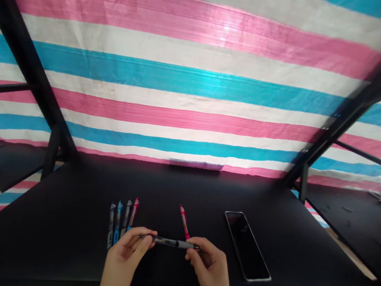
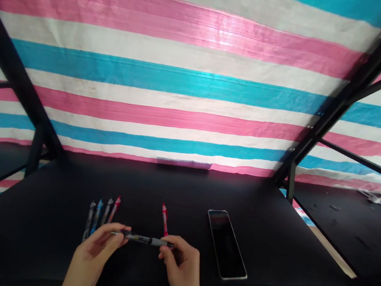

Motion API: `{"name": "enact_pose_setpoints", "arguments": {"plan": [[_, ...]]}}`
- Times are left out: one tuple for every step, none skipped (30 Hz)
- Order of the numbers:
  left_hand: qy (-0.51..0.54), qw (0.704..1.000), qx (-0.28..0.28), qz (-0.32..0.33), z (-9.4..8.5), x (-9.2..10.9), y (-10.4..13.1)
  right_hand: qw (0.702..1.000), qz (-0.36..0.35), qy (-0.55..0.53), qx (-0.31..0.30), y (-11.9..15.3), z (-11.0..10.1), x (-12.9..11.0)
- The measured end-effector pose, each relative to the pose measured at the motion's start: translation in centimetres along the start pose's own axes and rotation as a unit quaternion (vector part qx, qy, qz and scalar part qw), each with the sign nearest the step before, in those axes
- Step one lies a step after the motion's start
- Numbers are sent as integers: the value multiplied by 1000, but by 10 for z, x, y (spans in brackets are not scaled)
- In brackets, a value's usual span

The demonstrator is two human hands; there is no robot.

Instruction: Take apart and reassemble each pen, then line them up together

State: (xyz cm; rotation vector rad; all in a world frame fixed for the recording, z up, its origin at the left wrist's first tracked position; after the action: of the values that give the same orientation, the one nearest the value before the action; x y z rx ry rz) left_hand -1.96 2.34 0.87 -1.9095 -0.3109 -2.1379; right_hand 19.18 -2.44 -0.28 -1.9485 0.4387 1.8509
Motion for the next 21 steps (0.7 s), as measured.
{"name": "enact_pose_setpoints", "arguments": {"plan": [[27, 999, 10, -44, 0, -3, 2, 1000, -3, -2, 0, 1, 2, -1], [54, 995, 25, -77, 0, -6, 3, 1000, -5, -6, 1, 2, 3, -1], [81, 991, 42, -102, 0, -7, 4, 1000, -6, -12, 2, 3, 4, -1], [106, 985, 56, -122, 1, -8, 6, 1000, -1, -21, 0, 3, 5, -1], [124, 981, 64, -137, 2, -8, 7, 999, 9, -31, -6, 4, 5, -1], [136, 977, 69, -148, 2, -8, 8, 999, 23, -39, -16, 4, 6, 0], [141, 975, 71, -154, 3, -8, 9, 998, 36, -42, -26, 3, 7, 1], [143, 974, 74, -157, 4, -7, 10, 998, 43, -42, -33, 3, 7, 1], [145, 974, 78, -157, 4, -7, 11, 998, 42, -37, -32, 2, 8, 2], [146, 973, 85, -155, 5, -6, 12, 999, 34, -32, -23, 2, 7, 2], [148, 973, 93, -153, 5, -5, 12, 999, 24, -29, -11, 1, 7, 2], [150, 971, 102, -153, 5, -5, 12, 999, 17, -31, -1, 0, 7, 2], [152, 970, 109, -153, 5, -4, 12, 999, 18, -40, 5, 0, 8, 2], [154, 969, 114, -153, 5, -4, 12, 998, 27, -51, 2, -1, 9, 4], [155, 969, 117, -153, 5, -4, 12, 997, 42, -63, -9, -2, 11, 5], [156, 969, 117, -154, 5, -4, 11, 995, 58, -72, -22, -2, 12, 6], [157, 969, 116, -154, 6, -4, 11, 994, 69, -76, -33, -3, 13, 7], [157, 969, 114, -153, 6, -4, 11, 994, 72, -75, -40, -3, 14, 8], [157, 969, 113, -152, 6, -5, 11, 994, 69, -72, -39, -4, 14, 7], [157, 970, 113, -151, 7, -5, 11, 995, 63, -73, -31, -5, 14, 7], [156, 970, 113, -148, 7, -6, 11, 995, 59, -77, -21, -6, 13, 6]]}}
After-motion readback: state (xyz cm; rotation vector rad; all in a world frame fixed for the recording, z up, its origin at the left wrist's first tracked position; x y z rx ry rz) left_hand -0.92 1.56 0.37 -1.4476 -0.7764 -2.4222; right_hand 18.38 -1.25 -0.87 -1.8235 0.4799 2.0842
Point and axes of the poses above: each hand's wrist, its own y-axis away from the middle knuckle, its own z-axis out of the palm, x = y × z, the point moved 3 cm from there along -y, towards the middle knuckle, and after that the axes turned 15 degrees about x, right-handed, at the moved point
